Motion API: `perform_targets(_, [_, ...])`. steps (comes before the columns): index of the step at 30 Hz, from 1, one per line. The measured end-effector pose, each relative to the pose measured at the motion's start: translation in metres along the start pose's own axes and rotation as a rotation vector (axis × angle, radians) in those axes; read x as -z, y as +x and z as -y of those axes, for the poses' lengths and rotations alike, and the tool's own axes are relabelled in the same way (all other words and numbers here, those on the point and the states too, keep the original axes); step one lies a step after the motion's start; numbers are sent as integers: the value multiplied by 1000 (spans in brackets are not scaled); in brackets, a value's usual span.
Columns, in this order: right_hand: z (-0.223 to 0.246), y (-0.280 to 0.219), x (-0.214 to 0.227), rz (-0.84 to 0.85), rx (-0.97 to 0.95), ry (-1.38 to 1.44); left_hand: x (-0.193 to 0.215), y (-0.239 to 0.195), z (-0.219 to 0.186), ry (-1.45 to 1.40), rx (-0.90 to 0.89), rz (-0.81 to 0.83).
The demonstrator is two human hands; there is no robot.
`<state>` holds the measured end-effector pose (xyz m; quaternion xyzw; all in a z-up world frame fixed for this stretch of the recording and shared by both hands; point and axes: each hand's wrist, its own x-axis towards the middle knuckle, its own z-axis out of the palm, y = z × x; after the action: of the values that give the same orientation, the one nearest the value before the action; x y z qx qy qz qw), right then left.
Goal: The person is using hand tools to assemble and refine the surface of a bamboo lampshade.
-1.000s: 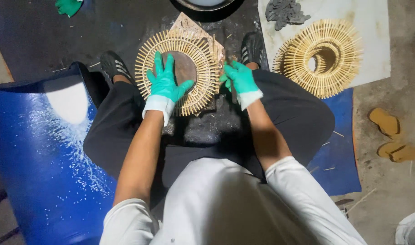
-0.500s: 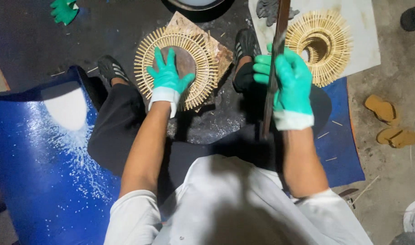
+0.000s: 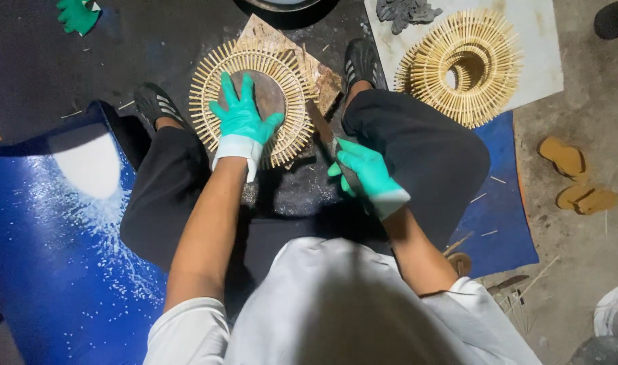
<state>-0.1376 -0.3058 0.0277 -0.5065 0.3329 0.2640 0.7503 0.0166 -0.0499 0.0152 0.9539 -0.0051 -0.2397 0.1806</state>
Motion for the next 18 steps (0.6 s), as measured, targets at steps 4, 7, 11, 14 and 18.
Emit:
perform_targets(4, [2, -9, -10, 8, 53, -31, -5, -1, 9, 3, -45, -1])
perform_targets(7, [8, -4, -6, 4, 50, -35, 0, 2, 1, 5, -50, 6])
perform_targets(11, [-2, -5, -4, 21, 60, 11, -4, -6, 12, 11, -57, 29])
perform_targets(14, [-5, 11, 4, 63, 48, -59, -12, 8, 24, 24, -177, -15])
perform_targets(18, [-17, 10, 6, 0, 82, 99, 9, 0, 14, 47, -152, 73])
